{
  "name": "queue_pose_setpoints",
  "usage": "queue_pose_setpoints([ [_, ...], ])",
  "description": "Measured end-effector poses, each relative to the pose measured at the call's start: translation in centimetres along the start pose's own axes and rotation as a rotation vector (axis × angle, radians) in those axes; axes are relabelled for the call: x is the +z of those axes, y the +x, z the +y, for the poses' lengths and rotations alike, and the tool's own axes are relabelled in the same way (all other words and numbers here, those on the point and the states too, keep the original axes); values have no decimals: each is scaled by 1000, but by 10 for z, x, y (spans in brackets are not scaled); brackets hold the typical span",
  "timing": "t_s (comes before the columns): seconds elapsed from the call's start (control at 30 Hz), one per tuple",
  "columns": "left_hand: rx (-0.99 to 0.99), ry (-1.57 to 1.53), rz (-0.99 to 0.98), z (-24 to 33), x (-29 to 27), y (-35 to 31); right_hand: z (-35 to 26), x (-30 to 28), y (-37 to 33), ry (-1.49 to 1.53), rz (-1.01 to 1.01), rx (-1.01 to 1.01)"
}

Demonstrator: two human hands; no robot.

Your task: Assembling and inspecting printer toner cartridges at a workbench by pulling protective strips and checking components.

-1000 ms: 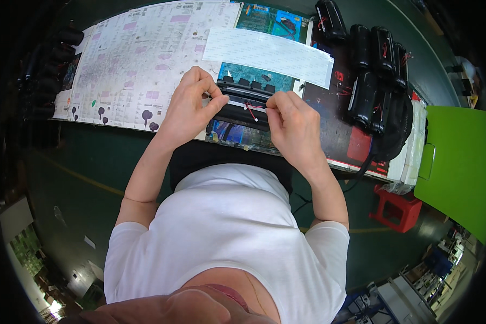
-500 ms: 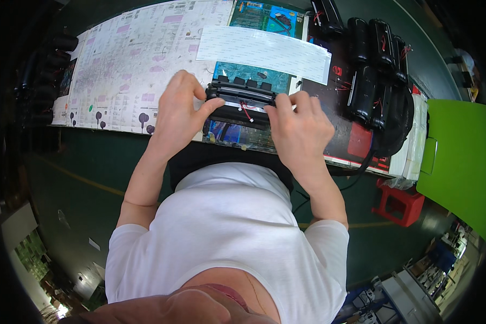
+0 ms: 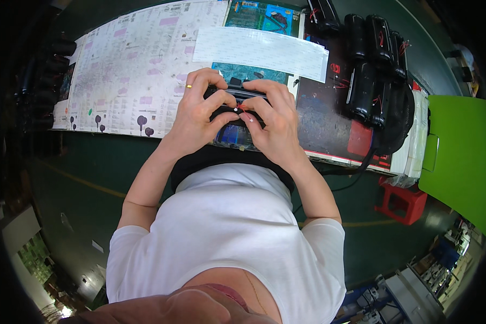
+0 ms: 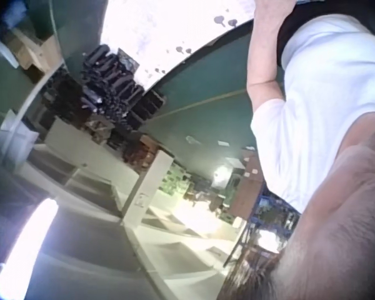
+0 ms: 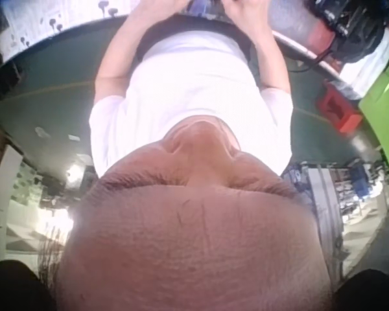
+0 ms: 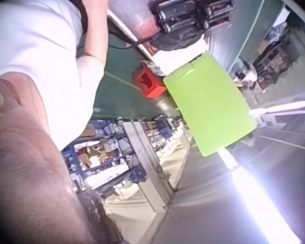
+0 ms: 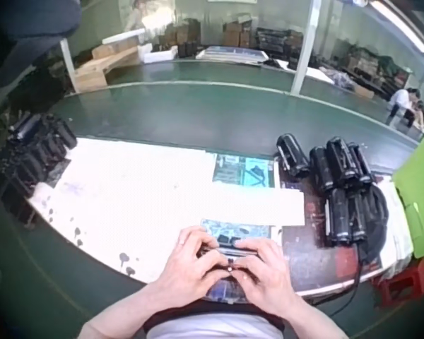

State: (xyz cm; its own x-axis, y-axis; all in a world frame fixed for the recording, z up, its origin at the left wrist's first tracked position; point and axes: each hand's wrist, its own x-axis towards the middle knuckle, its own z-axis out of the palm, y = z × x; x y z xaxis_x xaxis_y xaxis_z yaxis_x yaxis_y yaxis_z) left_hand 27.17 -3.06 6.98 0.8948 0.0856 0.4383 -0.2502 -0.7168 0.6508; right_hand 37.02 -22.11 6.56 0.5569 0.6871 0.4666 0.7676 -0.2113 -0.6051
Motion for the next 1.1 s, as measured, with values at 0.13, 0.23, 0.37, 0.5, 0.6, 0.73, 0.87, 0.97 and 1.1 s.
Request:
queue_pose_setpoints([
  [0.13,-26,43,-12,-3,-4,-4,5,-11,-8,-51,1,-18],
  [0.23,-44,37,15,-10,-4,-10,9,-16,-15,-103,31,-72],
  [0.37,15,55,8,-15,-11,-4,11,-24,-15,-132,-9,-106],
  [0.5,-25,44,65,-20,-20,-7,21,-48,-3,-276,38,-189],
  [0.6,-86,100,138,-31,-36,-18,36,-76,21,-473,247,-100],
  [0.73,-255,11,119,-57,-31,-27,96,-105,81,-957,466,32],
  [0.87,-278,1,74,-68,-26,-25,150,-105,125,-1240,443,123],
  [0.97,-236,37,69,-72,-30,-31,158,-86,130,-1357,363,203],
  [1.1,-187,-24,103,-73,-39,-42,148,-61,129,-1240,147,319],
])
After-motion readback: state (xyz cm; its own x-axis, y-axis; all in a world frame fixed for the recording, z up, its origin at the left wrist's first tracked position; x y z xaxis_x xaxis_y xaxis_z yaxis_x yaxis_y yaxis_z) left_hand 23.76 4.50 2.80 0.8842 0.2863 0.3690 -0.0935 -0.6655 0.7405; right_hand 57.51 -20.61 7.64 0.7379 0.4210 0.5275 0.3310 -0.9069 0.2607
